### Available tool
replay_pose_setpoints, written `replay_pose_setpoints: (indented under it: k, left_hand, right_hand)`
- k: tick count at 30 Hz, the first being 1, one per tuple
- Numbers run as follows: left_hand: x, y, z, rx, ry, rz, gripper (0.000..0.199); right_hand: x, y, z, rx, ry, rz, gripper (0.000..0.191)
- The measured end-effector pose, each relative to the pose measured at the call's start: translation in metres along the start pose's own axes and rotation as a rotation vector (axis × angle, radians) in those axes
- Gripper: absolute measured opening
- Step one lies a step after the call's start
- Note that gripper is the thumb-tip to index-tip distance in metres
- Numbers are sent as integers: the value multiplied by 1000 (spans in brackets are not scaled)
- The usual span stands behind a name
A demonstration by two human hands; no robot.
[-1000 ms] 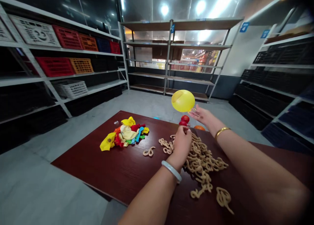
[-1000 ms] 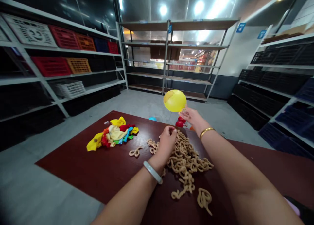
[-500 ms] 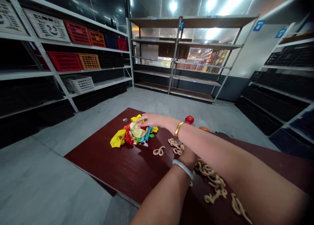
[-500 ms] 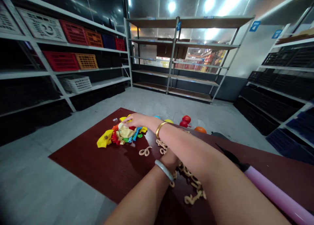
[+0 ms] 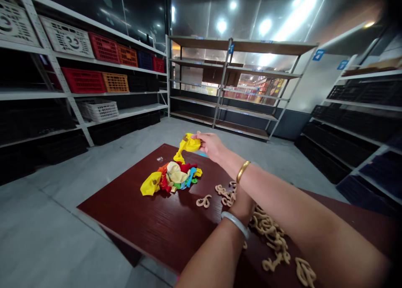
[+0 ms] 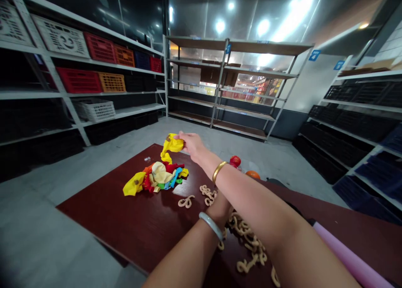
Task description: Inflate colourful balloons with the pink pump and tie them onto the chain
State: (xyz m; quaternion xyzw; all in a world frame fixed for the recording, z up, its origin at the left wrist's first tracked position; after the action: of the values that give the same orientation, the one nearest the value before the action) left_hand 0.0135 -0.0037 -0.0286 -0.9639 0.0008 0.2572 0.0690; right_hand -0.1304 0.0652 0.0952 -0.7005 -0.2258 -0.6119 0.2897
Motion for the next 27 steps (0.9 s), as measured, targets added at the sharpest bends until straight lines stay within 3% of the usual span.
replay_pose_setpoints:
  k: [2,4,6,9,12,16,20,27]
  left_hand:
    - [-5,-10,-4,-29,28,-41,44]
    - [-15,-19,-5,-94,60,-86,35]
    - [-26,-24,-3,-138,129,-42,23]
    - [-45,-25,-1,-143,210,4,33]
    - [-56,-24,-10,55,174,143,48]
    - [-52,-16,-27,284,-121,327,65]
    - [-35,-5,-39,382,-326,410,50]
    - [-7,11,-48,472,-416,567,27]
  right_hand:
    - [16,14,14,-50,-132,15,24]
    - [30,32,32,-88,-134,29,25]
    - [43,54,54,-107,-109,46,26]
    - [61,89,86,-103,-42,87,28]
    - [74,125,116,-149,119,78,31]
    - [80,163,151,-268,381,17,30]
    - [78,188,178,-339,542,43,29]
    - [59,213,218,-464,502,94,30]
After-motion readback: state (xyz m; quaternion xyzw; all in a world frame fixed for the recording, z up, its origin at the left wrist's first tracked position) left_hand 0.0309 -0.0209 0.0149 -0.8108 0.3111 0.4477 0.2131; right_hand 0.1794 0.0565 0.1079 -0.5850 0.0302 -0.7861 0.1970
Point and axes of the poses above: each hand's wrist, its own y-axis away from the middle knuckle, its own z-axis out of the back of the hand, x = y × z, the point moved 3 cm from there along -y, towards the middle knuckle, and after that the axes turned 10 degrees about x, right-handed, at the moved point
